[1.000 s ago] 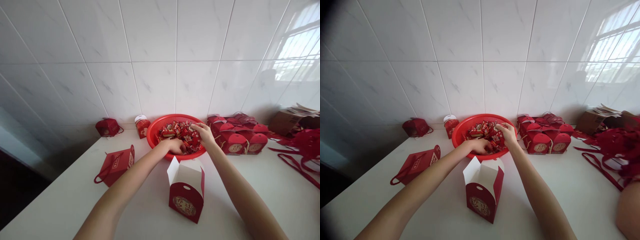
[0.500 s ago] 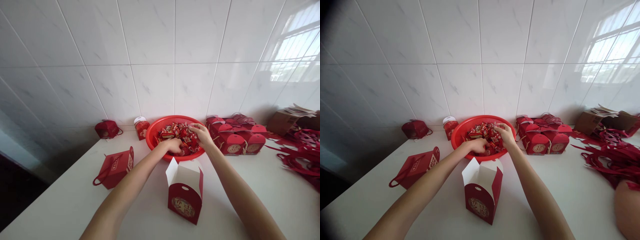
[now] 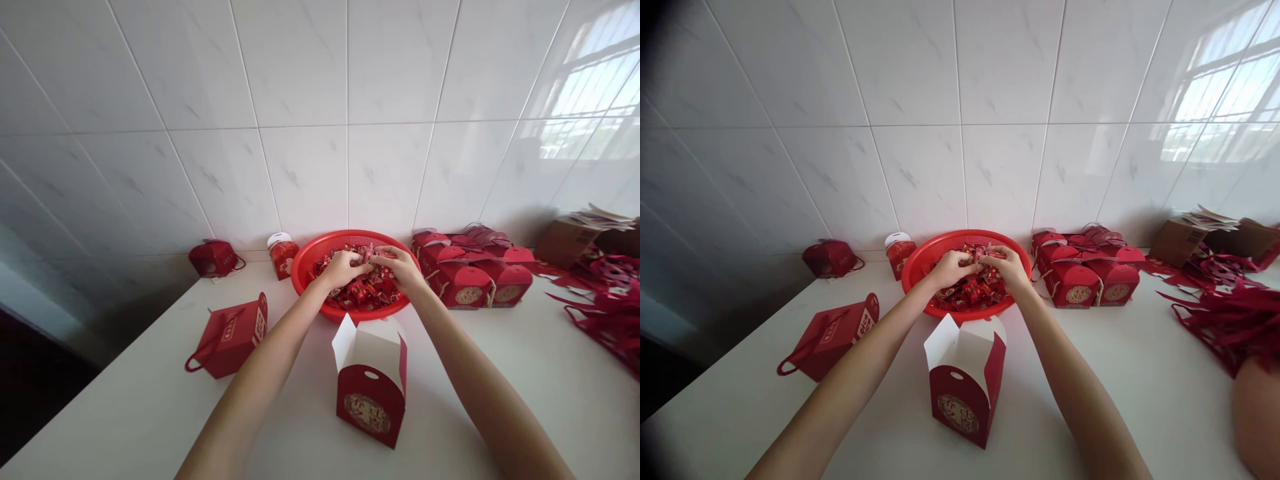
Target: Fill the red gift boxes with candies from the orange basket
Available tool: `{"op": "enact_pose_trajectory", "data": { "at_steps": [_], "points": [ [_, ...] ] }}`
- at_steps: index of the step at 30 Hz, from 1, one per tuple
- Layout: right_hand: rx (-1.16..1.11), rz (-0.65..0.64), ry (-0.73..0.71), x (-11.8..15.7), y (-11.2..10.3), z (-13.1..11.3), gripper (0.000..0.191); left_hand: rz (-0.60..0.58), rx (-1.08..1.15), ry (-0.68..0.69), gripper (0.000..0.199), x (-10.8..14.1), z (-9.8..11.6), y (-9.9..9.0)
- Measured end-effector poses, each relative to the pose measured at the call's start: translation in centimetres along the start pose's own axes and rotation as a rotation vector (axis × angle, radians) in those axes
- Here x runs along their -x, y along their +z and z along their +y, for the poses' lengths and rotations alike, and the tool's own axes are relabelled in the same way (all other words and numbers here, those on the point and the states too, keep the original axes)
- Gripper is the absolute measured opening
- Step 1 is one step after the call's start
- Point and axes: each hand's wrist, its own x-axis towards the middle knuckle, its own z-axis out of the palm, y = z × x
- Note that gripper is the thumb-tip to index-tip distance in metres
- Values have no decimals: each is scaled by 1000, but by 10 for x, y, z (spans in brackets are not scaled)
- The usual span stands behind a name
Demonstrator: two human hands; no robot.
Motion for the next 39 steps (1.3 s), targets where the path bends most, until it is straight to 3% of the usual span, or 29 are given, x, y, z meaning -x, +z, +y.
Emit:
{"op": "enact_pose_trajectory", "data": {
  "at_steps": [5,7,10,12,14,21,30,32,36,39],
  "points": [
    [-6,40,-50,1,0,1,43,-11,-80,-61,51,1,0,1],
    [-27,85,-75,-1,-1,2,44,-125,-101,-97,38,3,1,0],
    [-28,148,-98,-3,-2,3,47,-413,-149,-209,11,7,2,-1],
    [-4,178,-105,-4,-2,3,48,-602,-233,-319,16,10,4,-2],
    [25,187,-108,-4,-2,3,49,-713,-339,-374,23,11,8,-2],
    [51,225,-134,-2,-2,3,47,-827,-564,-363,44,8,18,5],
    [84,242,-147,-2,-1,3,46,-766,-450,-357,29,10,12,6],
    [89,255,-155,-2,-1,3,45,-645,-367,-332,36,10,10,3],
    [82,269,-187,-2,-1,2,40,-270,-190,-169,48,6,5,-1],
    [63,262,-202,-2,-1,2,38,-136,-151,-98,46,4,3,-3]
  ]
}}
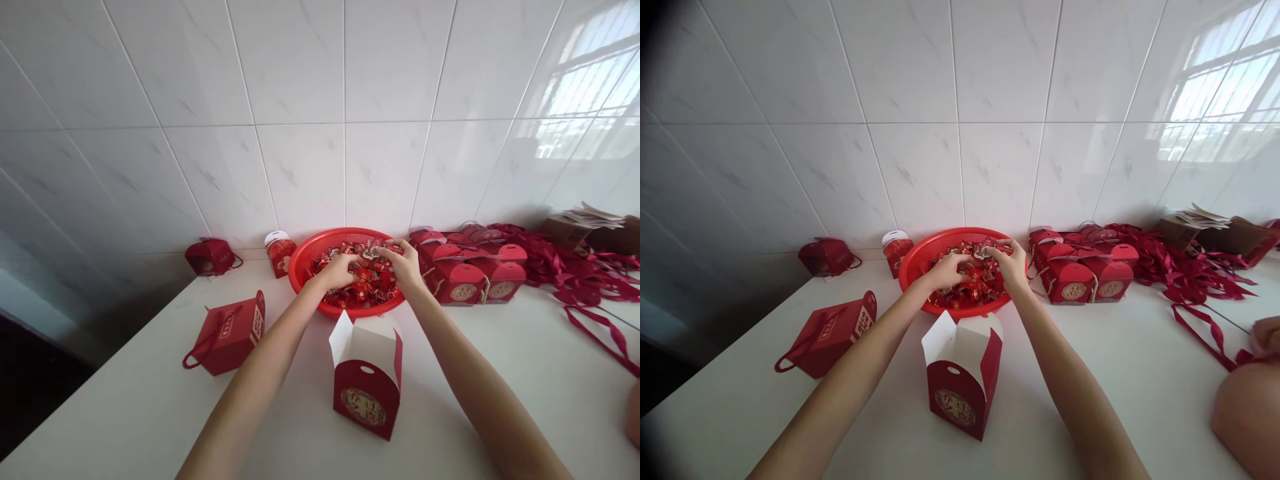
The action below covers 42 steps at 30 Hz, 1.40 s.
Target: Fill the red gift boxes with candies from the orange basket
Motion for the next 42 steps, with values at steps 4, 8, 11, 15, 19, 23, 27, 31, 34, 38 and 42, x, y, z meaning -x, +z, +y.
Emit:
{"op": "enact_pose_trajectory", "data": {
  "at_steps": [4,8,11,15,19,23,27,31,34,38,42],
  "points": [
    [24,13,1,1,0,-1,39,60,-15,13,44,0,-1,-1],
    [20,2,-12,1,0,-1,38,85,-16,19,41,1,0,-1],
    [33,29,-30,0,0,0,38,119,-5,27,37,0,-1,-1],
    [12,19,-22,1,0,0,42,213,73,30,38,-3,-6,1],
    [-34,-45,19,3,1,-3,47,290,198,33,35,-4,-10,1],
    [-54,-174,73,4,0,-4,49,302,353,17,30,-5,-9,1],
    [-77,-244,80,4,0,-3,45,352,457,-51,31,-4,-5,0],
    [-84,-231,104,5,0,-5,44,423,474,-47,28,-2,0,-3],
    [-71,-228,132,6,1,-7,43,461,460,-28,25,-3,1,-4],
    [-44,-267,138,7,1,-7,42,454,471,2,24,-4,-1,-3],
    [-12,-308,112,7,3,-6,42,400,450,8,25,-3,-3,-2]
  ]
}}
